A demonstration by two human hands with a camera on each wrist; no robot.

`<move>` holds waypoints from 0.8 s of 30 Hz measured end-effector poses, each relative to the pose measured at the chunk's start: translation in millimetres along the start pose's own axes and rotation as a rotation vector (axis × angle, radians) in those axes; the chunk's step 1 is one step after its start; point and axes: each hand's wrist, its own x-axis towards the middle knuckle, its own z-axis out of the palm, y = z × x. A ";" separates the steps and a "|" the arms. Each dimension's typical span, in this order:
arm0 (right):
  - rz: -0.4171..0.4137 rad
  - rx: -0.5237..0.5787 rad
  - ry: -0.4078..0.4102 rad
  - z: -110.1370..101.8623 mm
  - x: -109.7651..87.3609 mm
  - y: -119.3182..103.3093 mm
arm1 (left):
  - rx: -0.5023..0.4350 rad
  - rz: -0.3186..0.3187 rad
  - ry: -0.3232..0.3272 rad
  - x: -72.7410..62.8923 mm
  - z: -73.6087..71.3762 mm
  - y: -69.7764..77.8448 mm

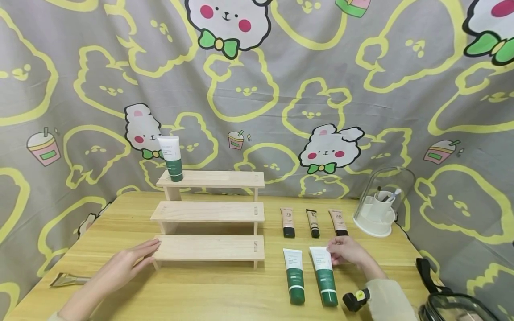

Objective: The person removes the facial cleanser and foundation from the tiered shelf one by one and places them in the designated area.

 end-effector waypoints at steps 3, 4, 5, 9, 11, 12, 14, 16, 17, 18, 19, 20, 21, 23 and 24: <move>0.009 -0.014 -0.012 -0.7 0.7 4.0 | -0.002 -0.007 -0.007 0.4 -0.6 0.0; 0.014 -0.017 -0.015 -0.9 1.0 5.1 | -0.004 -0.008 -0.008 0.4 -0.7 0.0; 0.020 -0.019 -0.014 -1.0 1.4 6.0 | -0.005 -0.009 -0.009 0.4 -0.8 0.1; 0.034 -0.027 -0.005 -0.9 2.1 8.1 | -0.006 -0.008 -0.010 0.4 -1.0 0.4; 0.045 -0.025 -0.001 -0.6 2.4 8.6 | -0.004 -0.009 -0.010 0.4 -1.1 0.3; 0.048 -0.025 -0.002 -0.4 2.3 8.8 | -0.003 -0.009 -0.010 0.3 -1.1 0.3; 0.058 -0.022 -0.004 0.1 2.0 8.7 | -0.003 -0.011 -0.011 0.3 -1.1 0.3; 0.068 -0.022 -0.005 0.4 2.0 8.6 | -0.003 -0.012 -0.012 0.3 -1.1 0.2; 0.071 -0.024 -0.007 0.4 1.8 8.4 | -0.005 -0.013 -0.012 0.3 -1.1 0.2; 0.073 -0.027 -0.007 0.4 1.8 8.2 | -0.005 -0.013 -0.012 0.3 -1.2 0.1; 0.075 -0.031 -0.008 0.2 2.0 8.2 | -0.006 -0.014 -0.013 0.3 -1.2 0.1; 0.080 -0.033 -0.006 -0.1 2.2 8.1 | -0.007 -0.015 -0.013 0.3 -1.2 0.2; 0.083 -0.036 -0.005 -0.5 2.4 8.1 | -0.007 -0.016 -0.014 0.3 -1.3 0.1; 0.091 -0.043 -0.003 -1.4 2.8 7.9 | -0.007 -0.016 -0.013 0.2 -1.1 0.1; 0.095 -0.048 -0.001 -1.8 2.9 7.7 | -0.006 -0.016 -0.012 0.3 -1.3 0.0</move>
